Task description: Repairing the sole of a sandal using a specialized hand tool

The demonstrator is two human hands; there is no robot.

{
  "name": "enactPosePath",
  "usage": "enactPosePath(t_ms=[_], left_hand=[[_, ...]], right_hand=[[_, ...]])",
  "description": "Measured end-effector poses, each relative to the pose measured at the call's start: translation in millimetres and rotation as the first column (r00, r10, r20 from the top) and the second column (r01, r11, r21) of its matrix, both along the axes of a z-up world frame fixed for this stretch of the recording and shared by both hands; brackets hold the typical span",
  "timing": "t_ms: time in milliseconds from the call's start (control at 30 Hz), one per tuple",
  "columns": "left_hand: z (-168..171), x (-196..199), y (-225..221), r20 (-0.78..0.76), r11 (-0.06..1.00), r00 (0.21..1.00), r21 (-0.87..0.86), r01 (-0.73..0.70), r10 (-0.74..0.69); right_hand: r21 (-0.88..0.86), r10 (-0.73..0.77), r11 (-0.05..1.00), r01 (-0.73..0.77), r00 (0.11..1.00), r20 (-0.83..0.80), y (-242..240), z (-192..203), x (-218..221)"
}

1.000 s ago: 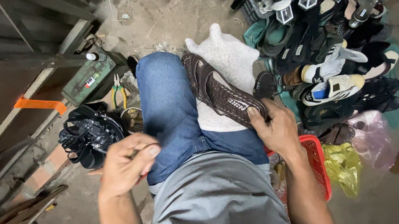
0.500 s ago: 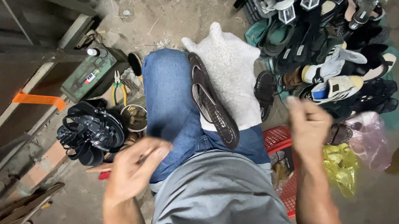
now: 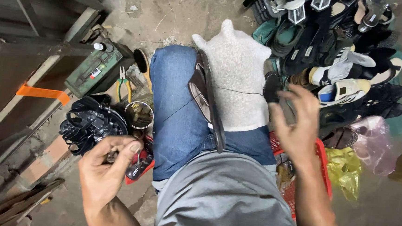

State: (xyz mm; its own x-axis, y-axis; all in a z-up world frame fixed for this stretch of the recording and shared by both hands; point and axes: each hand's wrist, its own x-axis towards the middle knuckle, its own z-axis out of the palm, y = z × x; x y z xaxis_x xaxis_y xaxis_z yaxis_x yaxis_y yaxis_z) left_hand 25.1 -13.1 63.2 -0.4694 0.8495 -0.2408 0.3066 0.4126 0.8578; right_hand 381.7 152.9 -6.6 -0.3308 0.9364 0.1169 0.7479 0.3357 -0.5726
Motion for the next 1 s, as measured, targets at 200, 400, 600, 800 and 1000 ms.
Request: enactPosePath(t_ms=[200,400,600,800,1000], left_hand=[[0.3,-4.8,-16.4,-0.014,0.998,0.998,0.019,-0.054,0.054],[-14.4,-8.8,-30.5,0.029,0.983,0.998,0.175,-0.059,0.055],[-6.7,2.3,9.3,0.131,0.910,0.990,0.414,-0.003,-0.056],[-10.2,21.6,39.6,0.390,0.803,0.872,0.595,0.006,-0.296],[-5.4,37.5,24.7,0.209,0.936,0.939,0.285,0.207,-0.271]], right_hand=[[0.094,0.303,0.948,-0.303,0.953,0.005,14.2,-24.2,-63.7],[0.021,0.364,0.931,-0.366,0.918,-0.154,21.6,-4.7,-86.6],[-0.293,-0.131,0.755,-0.587,0.303,-0.944,1.2,15.0,-54.7],[-0.277,0.322,0.830,-0.484,0.821,-0.471,-46.9,15.1,-66.2],[-0.073,0.187,0.975,-0.212,0.948,-0.256,-35.1,-14.6,-76.0]])
